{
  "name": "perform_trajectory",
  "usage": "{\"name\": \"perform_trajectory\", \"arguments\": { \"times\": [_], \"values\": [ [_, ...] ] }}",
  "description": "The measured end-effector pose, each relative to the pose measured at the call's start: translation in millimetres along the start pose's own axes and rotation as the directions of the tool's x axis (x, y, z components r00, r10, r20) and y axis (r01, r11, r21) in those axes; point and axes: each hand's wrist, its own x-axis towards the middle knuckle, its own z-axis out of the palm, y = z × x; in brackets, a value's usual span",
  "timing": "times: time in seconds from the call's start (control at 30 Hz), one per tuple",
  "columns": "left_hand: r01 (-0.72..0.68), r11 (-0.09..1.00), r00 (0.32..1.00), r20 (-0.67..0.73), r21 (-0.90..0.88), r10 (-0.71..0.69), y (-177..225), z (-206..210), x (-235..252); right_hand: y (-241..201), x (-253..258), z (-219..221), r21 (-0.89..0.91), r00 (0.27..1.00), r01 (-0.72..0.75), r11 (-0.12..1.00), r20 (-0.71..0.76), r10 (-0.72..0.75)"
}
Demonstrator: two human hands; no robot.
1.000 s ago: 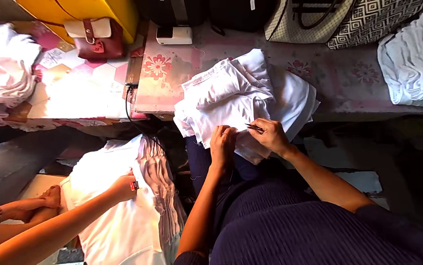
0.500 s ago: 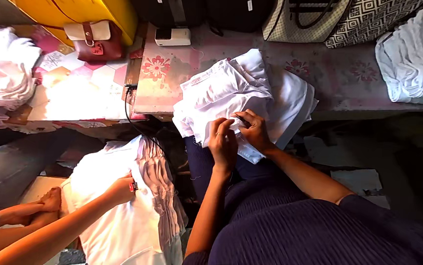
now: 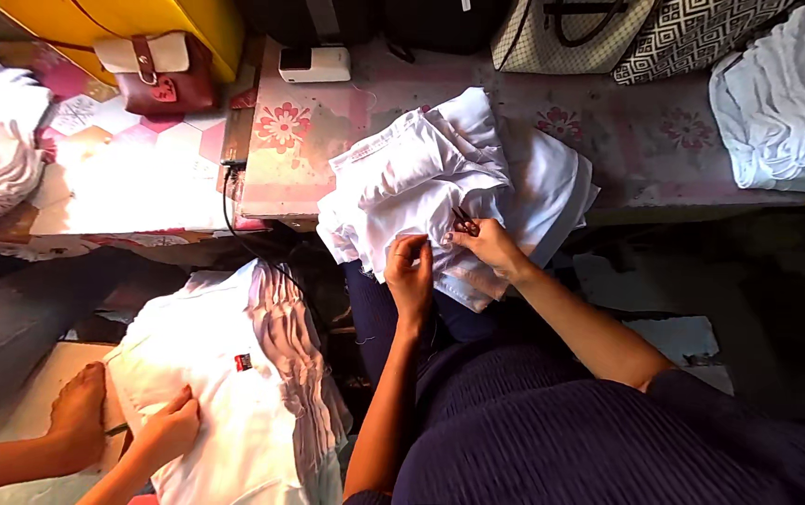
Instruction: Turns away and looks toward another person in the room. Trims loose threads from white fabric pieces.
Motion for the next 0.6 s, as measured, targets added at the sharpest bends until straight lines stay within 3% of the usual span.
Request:
{"name": "perform_trajectory", "arguments": {
  "times": [0.1, 0.2, 0.27, 0.33, 0.43, 0.5, 0.6],
  "values": [
    [-0.14, 0.985, 0.989, 0.054, 0.098, 0.135, -6, 12, -7, -5, -2, 7, 0.216, 0.997, -0.077, 0.973, 0.028, 0.073],
    [-0.213, 0.963, 0.977, 0.014, 0.166, 0.214, -17, 22, -8, -6, -5, 9, 0.349, 0.99, -0.138, 0.927, 0.076, 0.118],
    [-0.149, 0.985, 0.989, 0.026, 0.09, 0.147, -16, 16, -4, -6, -6, 6, 0.359, 0.989, -0.143, 0.922, 0.092, 0.117],
    [0.006, 1.0, 0.997, 0.083, 0.009, -0.006, -11, 4, -1, -4, -5, 1, 0.372, 0.986, -0.153, 0.916, 0.113, 0.119],
    [0.147, 0.989, 0.98, 0.134, 0.017, -0.148, 1, -5, -2, -5, -7, 2, 0.387, 0.985, -0.161, 0.908, 0.118, 0.124],
    [0.073, 0.995, 0.988, 0.13, 0.074, -0.083, 6, 1, -5, -8, -10, 5, 0.375, 0.99, -0.137, 0.917, 0.081, 0.115],
    [-0.138, 0.972, 0.99, 0.04, 0.189, 0.133, 0, 16, -10, -10, -15, 13, 0.349, 0.995, -0.102, 0.931, 0.018, 0.102]
  ]
}}
